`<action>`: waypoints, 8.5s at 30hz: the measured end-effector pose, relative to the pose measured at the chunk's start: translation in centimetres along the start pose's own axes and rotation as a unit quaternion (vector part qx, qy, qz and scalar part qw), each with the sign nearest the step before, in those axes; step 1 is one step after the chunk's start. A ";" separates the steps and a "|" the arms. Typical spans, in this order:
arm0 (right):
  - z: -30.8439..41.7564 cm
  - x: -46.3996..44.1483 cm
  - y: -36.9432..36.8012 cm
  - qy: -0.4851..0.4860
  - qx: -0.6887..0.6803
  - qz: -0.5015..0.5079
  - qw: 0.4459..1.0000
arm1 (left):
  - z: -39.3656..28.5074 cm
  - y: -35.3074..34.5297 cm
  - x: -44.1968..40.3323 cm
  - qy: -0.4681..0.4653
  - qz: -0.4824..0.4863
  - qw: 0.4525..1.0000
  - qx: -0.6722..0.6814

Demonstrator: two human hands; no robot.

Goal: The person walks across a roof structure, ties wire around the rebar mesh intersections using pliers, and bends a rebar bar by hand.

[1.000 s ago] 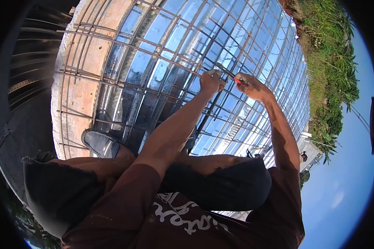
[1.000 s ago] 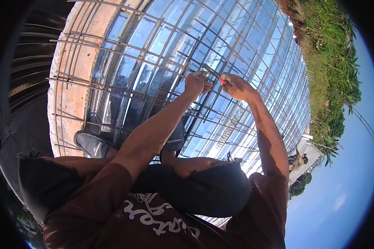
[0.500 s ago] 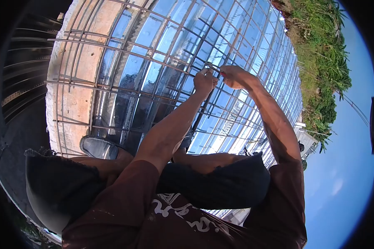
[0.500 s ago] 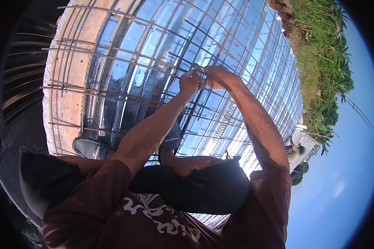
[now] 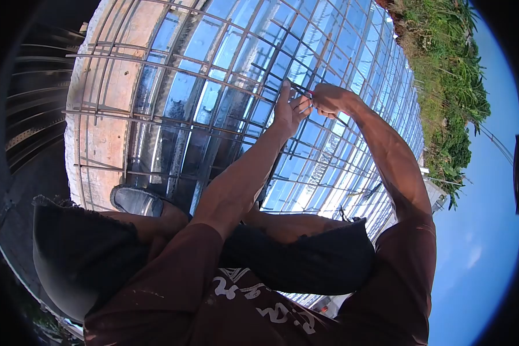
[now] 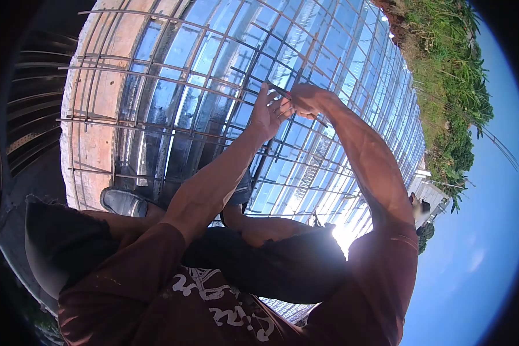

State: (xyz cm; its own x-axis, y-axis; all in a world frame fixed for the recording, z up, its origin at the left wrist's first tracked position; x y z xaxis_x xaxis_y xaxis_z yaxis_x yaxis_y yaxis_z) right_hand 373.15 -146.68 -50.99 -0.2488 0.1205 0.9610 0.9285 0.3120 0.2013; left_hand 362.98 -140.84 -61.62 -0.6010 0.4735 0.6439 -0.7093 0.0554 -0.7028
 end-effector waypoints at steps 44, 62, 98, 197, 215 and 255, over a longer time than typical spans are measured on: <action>-5.0 -0.7 5.5 0.103 0.426 -0.464 0.770 | -0.8 -10.1 -11.1 0.038 -0.174 0.898 0.402; -3.0 2.6 -6.0 -0.018 -0.553 0.173 0.814 | 2.2 -1.8 -5.2 0.030 0.052 0.991 0.118; -4.5 2.9 -6.2 -0.003 -0.396 0.060 0.916 | 2.1 -2.6 -3.5 0.092 0.010 0.993 0.068; 0.7 -6.3 -24.3 -0.100 -0.423 -0.687 0.583 | -16.0 2.3 3.0 -0.569 -0.040 0.069 -0.818; -26.7 -12.9 -49.2 -0.379 -0.716 -0.495 0.316 | -16.0 2.2 3.1 -0.490 -0.130 -0.005 -0.862; -28.7 8.1 -26.9 -0.304 -0.038 -0.854 0.419 | -7.1 -5.5 4.1 -0.510 0.108 0.525 -0.673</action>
State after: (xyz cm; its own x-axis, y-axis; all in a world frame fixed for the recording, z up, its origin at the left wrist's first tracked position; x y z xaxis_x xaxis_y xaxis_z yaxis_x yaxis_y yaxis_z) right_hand 354.12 -181.15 -43.19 -0.5718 0.0068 -0.8203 -0.7484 0.4052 0.5251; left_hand 367.04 -132.93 -57.32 -0.9851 -0.0829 -0.1510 -0.0946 0.9929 0.0718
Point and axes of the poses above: each hand's wrist, its own x-axis away from the middle knuckle, its own y-axis out of the back of the hand, z = x × y, the point moved 1 cm from there along -x, towards the middle knuckle, and after that the axes turned 6 degrees about x, right-handed, at the moved point
